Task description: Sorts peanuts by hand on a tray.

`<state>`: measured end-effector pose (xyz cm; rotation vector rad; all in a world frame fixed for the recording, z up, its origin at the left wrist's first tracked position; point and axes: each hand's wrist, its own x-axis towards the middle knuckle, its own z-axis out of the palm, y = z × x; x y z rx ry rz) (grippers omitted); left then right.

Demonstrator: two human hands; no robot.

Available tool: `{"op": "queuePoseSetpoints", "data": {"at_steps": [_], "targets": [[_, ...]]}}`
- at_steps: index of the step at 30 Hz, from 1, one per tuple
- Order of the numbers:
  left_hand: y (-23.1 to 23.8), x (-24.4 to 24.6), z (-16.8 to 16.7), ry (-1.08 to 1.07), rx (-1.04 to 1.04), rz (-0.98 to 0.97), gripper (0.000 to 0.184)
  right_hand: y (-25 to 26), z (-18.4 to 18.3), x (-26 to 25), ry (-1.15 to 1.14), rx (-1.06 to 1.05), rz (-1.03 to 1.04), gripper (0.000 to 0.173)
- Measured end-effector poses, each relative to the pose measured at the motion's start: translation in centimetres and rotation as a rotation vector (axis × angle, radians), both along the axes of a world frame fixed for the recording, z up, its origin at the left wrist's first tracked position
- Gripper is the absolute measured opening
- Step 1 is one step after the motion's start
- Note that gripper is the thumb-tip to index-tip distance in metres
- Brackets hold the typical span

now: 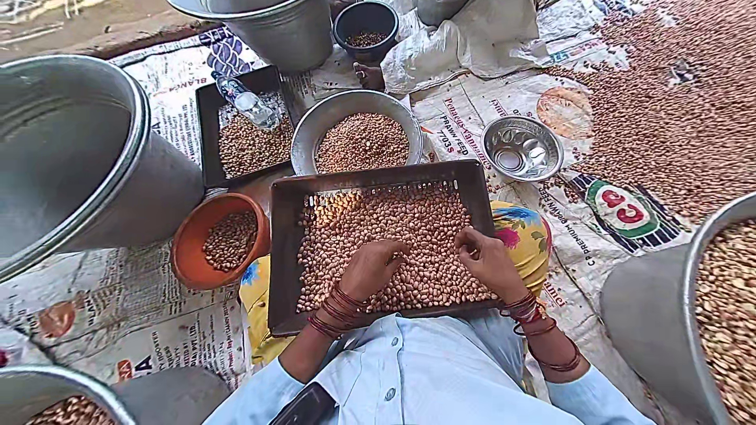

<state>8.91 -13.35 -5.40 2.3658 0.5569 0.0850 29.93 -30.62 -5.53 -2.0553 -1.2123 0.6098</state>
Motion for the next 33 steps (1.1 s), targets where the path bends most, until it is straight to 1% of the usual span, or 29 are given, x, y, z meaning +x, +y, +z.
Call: {"op": "queuePoseSetpoints", "data": {"at_steps": [1,3,6,8,10,12,14,16,17,19,22,23,25,26,27,30,31,33], "targets": [[-0.2,0.1,0.0,0.013,0.024,-0.030,0.021,-0.1,0.3,0.4,0.035,0.037,-0.049,0.020],[-0.6,0.4,-0.2,0.022,0.079,-0.050,0.020,-0.3,1.2,0.9,-0.024,0.002,-0.075,0.021],[-0.7,0.8,0.0,0.072,0.099,-0.063,0.020,-0.7,1.3,0.3,-0.219,-0.159,0.046,0.023],[-0.5,0.7,0.0,0.070,0.080,-0.077,0.019,-0.7,1.1,-0.8,-0.248,-0.291,0.119,0.023],[0.4,0.5,0.1,0.047,0.004,-0.070,0.020,-0.5,0.5,-1.6,-0.271,-0.331,0.145,0.023],[1.8,0.0,0.2,-0.065,-0.164,0.050,0.020,-0.2,0.0,-2.0,-0.278,-0.363,0.161,0.023],[3.2,-0.5,0.7,-0.200,-0.361,0.255,0.018,-0.1,-0.2,-2.1,-0.282,-0.360,0.165,0.024],[4.0,-0.6,1.2,-0.273,-0.414,0.411,0.017,-0.1,-0.2,-2.2,-0.289,-0.354,0.159,0.024],[4.2,-0.4,1.5,-0.261,-0.377,0.422,0.017,0.0,-0.2,-2.2,-0.289,-0.356,0.154,0.024],[3.9,0.4,1.5,-0.193,-0.206,0.340,0.016,0.0,-0.1,-2.1,-0.286,-0.383,0.145,0.025],[2.4,2.3,1.0,-0.053,0.098,0.214,0.021,0.2,0.4,-2.0,-0.246,-0.521,0.176,0.026],[1.9,2.9,0.8,-0.009,0.162,0.202,0.022,0.3,0.6,-1.9,-0.235,-0.575,0.193,0.028],[1.3,3.7,0.1,-0.002,0.278,0.188,0.021,0.4,0.7,-1.8,-0.212,-0.599,0.211,0.029],[1.1,4.0,-0.2,0.011,0.306,0.180,0.021,0.3,0.7,-1.6,-0.189,-0.573,0.210,0.029],[1.0,4.2,-0.3,0.029,0.318,0.172,0.022,0.1,0.6,-1.3,-0.151,-0.501,0.197,0.028],[0.8,4.4,-0.4,0.029,0.360,0.156,0.022,0.3,-0.6,-0.4,0.023,-0.112,0.072,0.022],[0.8,4.3,-0.6,0.023,0.364,0.146,0.023,0.8,-0.6,-0.2,0.078,-0.038,0.025,0.020],[0.8,4.4,-0.8,0.024,0.356,0.123,0.024,2.3,-0.4,-0.1,0.091,0.030,-0.034,0.018]]}}
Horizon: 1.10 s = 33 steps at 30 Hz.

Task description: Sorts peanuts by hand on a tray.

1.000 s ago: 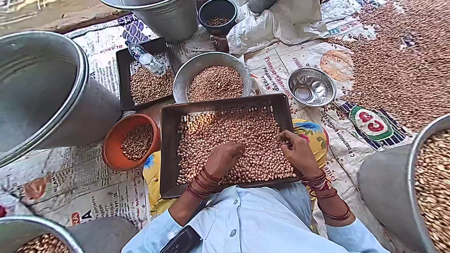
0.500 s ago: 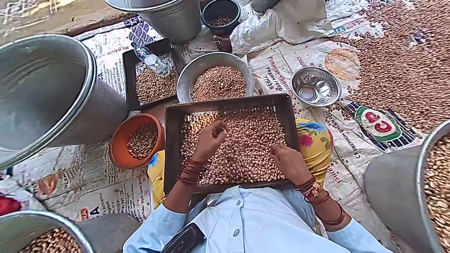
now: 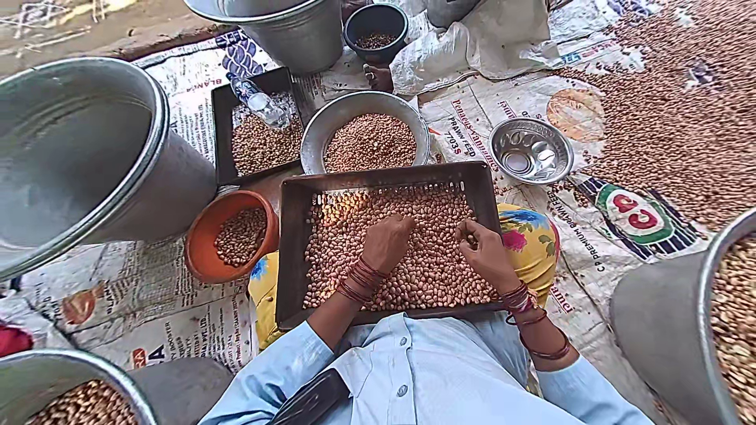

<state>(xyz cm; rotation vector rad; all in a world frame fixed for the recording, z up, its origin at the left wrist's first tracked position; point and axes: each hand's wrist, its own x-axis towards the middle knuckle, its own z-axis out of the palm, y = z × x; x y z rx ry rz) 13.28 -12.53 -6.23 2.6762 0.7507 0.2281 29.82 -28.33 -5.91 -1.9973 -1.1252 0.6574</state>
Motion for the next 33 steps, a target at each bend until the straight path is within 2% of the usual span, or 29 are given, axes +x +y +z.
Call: {"op": "queuePoseSetpoints", "data": {"at_steps": [3,6,8,11,13,16,19,20,21,22,24,26,29,33], "targets": [[0.1,0.2,0.4,0.075,-0.073,-0.010,0.027,2.7,0.3,-0.6,-0.092,-0.037,0.043,0.019],[0.7,0.0,1.0,0.084,-0.192,0.014,0.026,4.8,0.2,-1.8,-0.226,-0.143,0.135,0.027],[2.2,-0.9,1.0,-0.104,-0.359,0.118,0.022,5.5,0.4,-2.3,-0.276,-0.210,0.171,0.029],[4.8,-3.2,1.1,-0.471,-0.799,0.255,0.016,5.5,0.1,-2.6,-0.309,-0.203,0.177,0.028],[5.3,-4.3,1.1,-0.509,-0.897,0.252,0.023,5.3,-0.1,-2.3,-0.263,-0.198,0.173,0.029],[4.0,-4.8,1.4,-0.258,-0.740,0.152,0.021,5.0,0.1,-0.8,0.025,-0.135,0.145,0.023],[2.4,-4.6,0.9,-0.104,-0.479,0.123,0.020,4.1,-0.4,1.1,0.651,0.217,0.033,0.008],[2.1,-4.4,0.8,-0.081,-0.434,0.115,0.021,3.7,-0.4,1.5,0.789,0.305,-0.021,0.013],[1.8,-4.3,0.6,-0.071,-0.403,0.107,0.022,3.5,-0.2,1.7,0.822,0.343,-0.063,0.017],[1.7,-4.3,0.4,-0.075,-0.379,0.102,0.022,3.2,0.1,1.8,0.775,0.329,-0.077,0.018],[1.6,-4.0,0.1,-0.081,-0.341,0.096,0.021,3.2,0.7,1.1,0.536,0.187,-0.011,0.012],[1.7,-4.0,0.2,-0.068,-0.338,0.094,0.021,3.5,1.3,-0.7,0.213,0.022,0.131,0.018],[2.1,-4.2,0.3,-0.054,-0.339,0.072,0.022,4.1,1.3,-4.0,-0.147,-0.059,0.290,0.025],[2.3,-4.4,0.2,-0.033,-0.358,0.060,0.023,4.8,0.3,-5.9,-0.316,-0.115,0.322,0.025]]}}
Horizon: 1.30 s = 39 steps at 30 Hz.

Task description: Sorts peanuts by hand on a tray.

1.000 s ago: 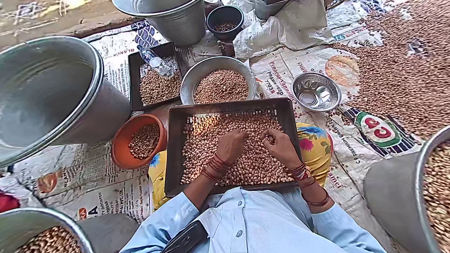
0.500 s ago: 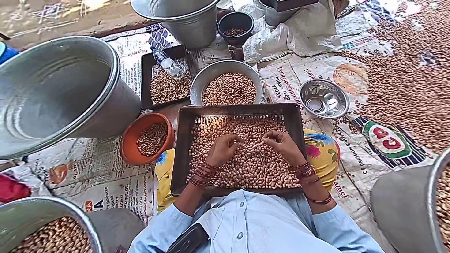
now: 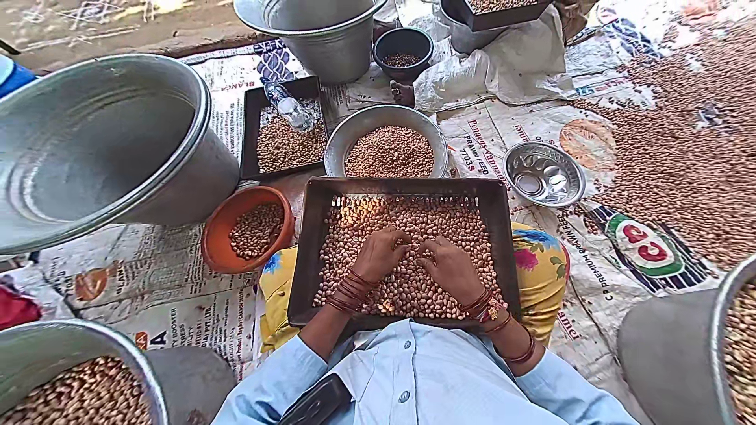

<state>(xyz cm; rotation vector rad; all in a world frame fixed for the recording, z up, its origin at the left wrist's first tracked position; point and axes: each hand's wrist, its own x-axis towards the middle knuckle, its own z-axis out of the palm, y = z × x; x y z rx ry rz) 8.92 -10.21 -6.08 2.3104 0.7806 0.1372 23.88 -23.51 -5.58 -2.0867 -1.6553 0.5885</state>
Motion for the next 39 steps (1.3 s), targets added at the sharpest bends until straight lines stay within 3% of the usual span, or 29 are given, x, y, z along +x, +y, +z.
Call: {"op": "queuePoseSetpoints", "data": {"at_steps": [2,6,9,12,14,16,18,20,24,27,30,35,39], "targets": [[0.6,-0.4,-0.2,-0.102,-0.134,0.052,0.021,0.1,0.0,-0.2,-0.002,-0.019,-0.001,0.026],[2.4,-2.1,-0.7,-0.465,-0.688,0.147,0.019,-0.1,-0.1,0.2,0.073,-0.069,0.012,0.027],[2.0,-2.7,-0.2,-0.321,-0.600,0.075,0.023,-0.5,-0.2,2.1,0.347,-0.035,-0.005,0.023],[0.7,-2.3,-0.2,-0.143,-0.347,-0.018,0.020,-1.2,-0.1,5.2,0.869,0.194,-0.141,0.009],[0.0,-1.9,-0.2,-0.078,-0.222,-0.056,0.022,-1.7,0.2,7.1,1.014,0.351,-0.310,0.013],[-0.4,-1.4,0.0,-0.046,-0.137,-0.067,0.022,-2.0,0.5,8.3,0.895,0.373,-0.429,0.016],[-0.6,-1.1,-0.1,-0.042,-0.077,-0.068,0.020,-2.0,1.0,8.5,0.585,0.252,-0.448,0.011],[-0.7,-1.0,-0.4,-0.050,-0.047,-0.069,0.019,-1.8,1.3,7.7,0.223,0.108,-0.376,0.018],[0.1,-2.0,-0.3,-0.143,-0.214,0.009,0.019,-0.8,1.2,5.6,-0.083,-0.040,-0.279,0.022],[2.1,-4.3,0.5,-0.445,-0.576,0.258,0.012,-0.6,1.1,5.5,-0.161,-0.097,-0.306,0.023],[3.7,-6.8,0.3,-0.567,-0.619,0.373,0.027,-0.5,0.7,5.6,-0.160,-0.155,-0.291,0.024],[1.5,-6.8,0.3,-0.140,-0.320,0.230,0.017,-0.3,0.5,5.4,-0.167,-0.177,-0.278,0.028],[-0.5,-5.6,0.1,0.028,-0.122,0.156,0.020,-0.2,0.4,5.5,-0.118,-0.210,-0.296,0.028]]}}
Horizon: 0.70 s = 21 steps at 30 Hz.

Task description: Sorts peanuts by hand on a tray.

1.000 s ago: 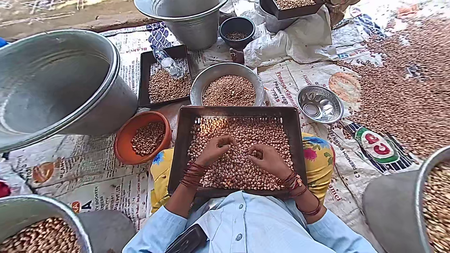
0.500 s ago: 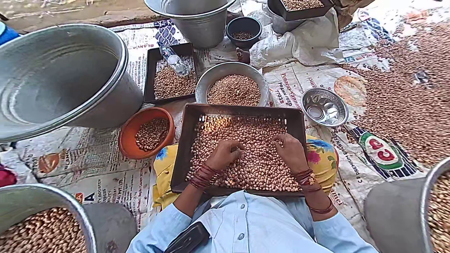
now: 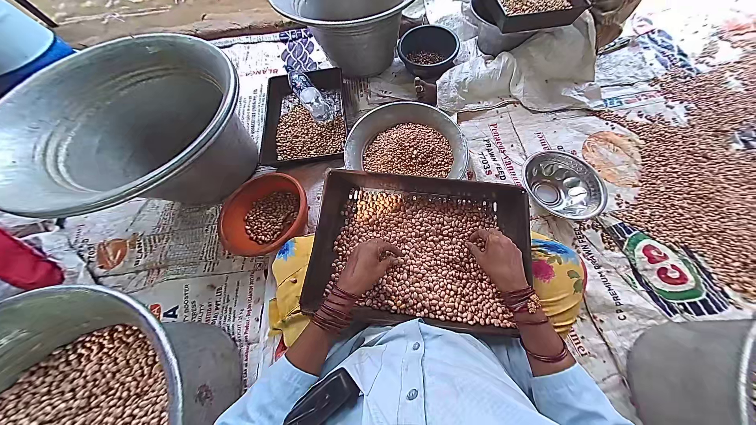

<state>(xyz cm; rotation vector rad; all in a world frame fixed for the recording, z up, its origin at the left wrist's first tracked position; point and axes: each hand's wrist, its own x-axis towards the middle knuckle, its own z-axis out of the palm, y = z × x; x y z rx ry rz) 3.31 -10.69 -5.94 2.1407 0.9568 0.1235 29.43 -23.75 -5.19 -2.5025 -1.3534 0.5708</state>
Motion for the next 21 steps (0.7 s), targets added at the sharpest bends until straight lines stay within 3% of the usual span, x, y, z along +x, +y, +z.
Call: {"op": "queuePoseSetpoints", "data": {"at_steps": [3,6,8,11,14,17,21], "targets": [[-0.4,0.3,-0.3,0.011,0.035,-0.031,0.021,-0.3,-0.5,0.6,0.186,0.215,-0.015,0.023],[-0.4,0.2,-0.3,-0.022,0.024,-0.041,0.020,-0.1,-0.5,0.0,0.792,0.499,-0.061,0.009],[0.2,-0.3,0.3,-0.051,-0.002,-0.019,0.019,0.1,0.1,-1.3,0.987,0.506,-0.009,0.015],[2.5,-3.0,1.7,-0.110,0.095,0.111,0.018,0.3,0.8,-3.9,0.800,0.314,0.198,0.014],[5.4,-7.3,4.1,-0.067,0.428,0.349,0.014,0.1,0.7,-7.0,0.412,0.197,0.419,0.019],[7.1,-10.2,6.1,0.009,0.709,0.486,0.019,-0.1,0.2,-9.1,0.182,0.209,0.501,0.018],[5.9,-7.9,5.3,-0.083,0.655,0.353,0.013,0.3,0.0,-9.8,0.088,0.178,0.497,0.020]]}}
